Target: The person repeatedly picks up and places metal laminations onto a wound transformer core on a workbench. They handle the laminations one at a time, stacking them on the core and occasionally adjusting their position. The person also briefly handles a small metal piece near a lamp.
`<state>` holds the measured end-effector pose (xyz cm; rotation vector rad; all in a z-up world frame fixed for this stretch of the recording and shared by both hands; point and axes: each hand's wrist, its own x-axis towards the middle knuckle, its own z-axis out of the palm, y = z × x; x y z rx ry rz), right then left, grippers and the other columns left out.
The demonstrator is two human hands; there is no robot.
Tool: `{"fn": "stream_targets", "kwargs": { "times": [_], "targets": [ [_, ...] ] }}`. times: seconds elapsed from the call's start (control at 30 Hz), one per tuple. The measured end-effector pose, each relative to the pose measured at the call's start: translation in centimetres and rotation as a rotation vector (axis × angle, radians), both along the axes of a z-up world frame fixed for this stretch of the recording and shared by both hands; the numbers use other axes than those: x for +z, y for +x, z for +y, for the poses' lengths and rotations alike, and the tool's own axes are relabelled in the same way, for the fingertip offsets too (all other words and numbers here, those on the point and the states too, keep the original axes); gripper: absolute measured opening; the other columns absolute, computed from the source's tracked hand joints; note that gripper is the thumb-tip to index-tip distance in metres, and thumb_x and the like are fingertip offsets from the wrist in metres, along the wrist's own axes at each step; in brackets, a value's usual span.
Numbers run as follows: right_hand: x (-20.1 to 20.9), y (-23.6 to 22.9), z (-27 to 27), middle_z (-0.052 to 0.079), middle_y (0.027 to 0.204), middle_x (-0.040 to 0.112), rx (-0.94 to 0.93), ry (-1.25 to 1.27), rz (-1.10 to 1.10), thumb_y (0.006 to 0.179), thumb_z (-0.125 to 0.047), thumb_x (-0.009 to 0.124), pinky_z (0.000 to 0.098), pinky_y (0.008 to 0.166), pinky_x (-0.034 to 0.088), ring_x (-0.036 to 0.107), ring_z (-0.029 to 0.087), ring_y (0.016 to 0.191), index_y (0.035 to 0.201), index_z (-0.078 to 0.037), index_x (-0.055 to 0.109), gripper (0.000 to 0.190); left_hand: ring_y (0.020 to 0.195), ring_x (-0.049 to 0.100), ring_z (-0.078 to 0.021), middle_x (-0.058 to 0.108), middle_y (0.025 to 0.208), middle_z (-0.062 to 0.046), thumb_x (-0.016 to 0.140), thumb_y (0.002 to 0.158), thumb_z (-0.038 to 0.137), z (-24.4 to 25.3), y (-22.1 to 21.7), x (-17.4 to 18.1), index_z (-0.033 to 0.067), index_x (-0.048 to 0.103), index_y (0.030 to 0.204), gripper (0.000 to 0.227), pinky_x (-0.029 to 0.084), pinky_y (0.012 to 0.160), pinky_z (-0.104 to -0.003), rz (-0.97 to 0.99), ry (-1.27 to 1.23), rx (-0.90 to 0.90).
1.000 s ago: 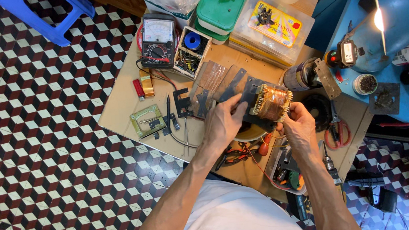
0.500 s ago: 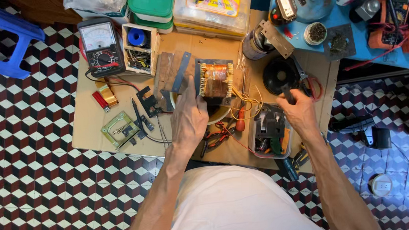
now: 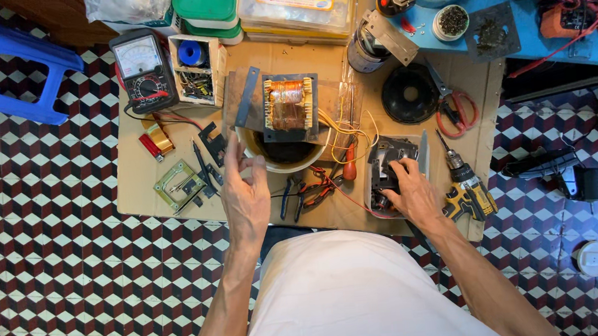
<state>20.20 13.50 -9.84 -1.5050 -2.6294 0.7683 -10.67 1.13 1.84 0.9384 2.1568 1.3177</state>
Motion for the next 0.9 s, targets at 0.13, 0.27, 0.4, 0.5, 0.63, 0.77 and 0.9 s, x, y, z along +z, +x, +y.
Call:
{"fn": "stream_targets", "kwargs": {
  "times": [0.13,0.27,0.4,0.5,0.63,0.77,0.9],
  "targets": [
    [0.1,0.1,-0.5,0.015,0.13,0.053,0.051,0.092,-0.026,0.079,-0.02,0.08,0.0464,0.08,0.056,0.066,0.038,0.1,0.132,-0.009,0.059,0.058,0.1,0.069,-0.0183,0.064,0.138,-0.019,0.062,0.1,0.019,-0.8,2.8,-0.5,0.0011,0.037,0.154,0.062,0.059,0.073,-0.028,-0.066,-0.062,-0.032],
    [1.5,0.7,-0.4,0.01,0.117,0.063,0.203,0.261,0.054,0.083,-0.015,0.078,0.0422,0.072,0.056,0.07,0.032,0.09,0.119,-0.006,0.064,0.04,0.086,0.071,-0.0192,0.066,0.133,-0.018,0.061,0.098,0.022,-0.5,5.6,-0.6,0.0027,0.038,0.152,0.062,0.058,0.065,-0.03,-0.116,-0.134,-0.096],
    [5.0,1.4,0.1,0.008,0.094,0.069,0.153,0.443,0.193,0.087,-0.012,0.076,0.0355,0.067,0.055,0.071,0.026,0.081,0.105,-0.005,0.067,0.021,0.081,0.074,-0.0212,0.071,0.125,-0.018,0.06,0.098,0.023,-0.2,8.5,-0.7,0.0047,0.042,0.152,0.06,0.059,0.069,-0.032,-0.205,-0.171,-0.233],
    [8.3,1.0,0.3,0.002,0.076,0.068,-0.259,0.104,0.254,0.101,-0.014,0.07,0.0253,0.05,0.05,0.065,0.013,0.06,0.104,-0.006,0.07,0.009,0.091,0.076,-0.02,0.073,0.122,-0.017,0.06,0.1,0.024,0.7,10.5,-1.3,0.0039,0.048,0.149,0.055,0.061,0.078,-0.031,-0.288,-0.098,-0.334],
    [12.2,-1.3,0.7,-0.003,0.076,0.065,-0.701,-0.532,0.918,0.1,-0.016,0.068,0.0194,0.052,0.045,0.055,0.003,0.059,0.102,-0.004,0.07,0.013,0.1,0.073,-0.0169,0.078,0.112,-0.014,0.071,0.1,0.029,2.2,11.9,-2.1,-0.0005,0.064,0.135,0.047,0.058,0.084,-0.03,-0.534,0.036,-0.318],
    [14.2,-4.2,1.4,-0.002,0.072,0.063,-0.654,-0.705,1.065,0.099,-0.015,0.068,0.0193,0.05,0.041,0.052,0.005,0.055,0.104,-0.002,0.07,0.014,0.082,0.071,-0.0117,0.077,0.096,-0.01,0.07,0.099,0.029,3.3,11.2,-1.5,-0.0039,0.074,0.12,0.039,0.057,0.068,-0.025,-0.924,0.015,-0.252],
    [14.5,-5.8,1.8,-0.001,0.071,0.063,-0.57,-0.803,1.034,0.095,-0.014,0.069,0.021,0.05,0.043,0.056,0.006,0.056,0.102,-0.004,0.068,0.011,0.072,0.064,-0.0093,0.077,0.091,-0.011,0.067,0.102,0.026,3.5,9.3,0.3,-0.0039,0.073,0.121,0.036,0.048,0.062,-0.021,-0.937,0.079,-0.18]
  ]
}}
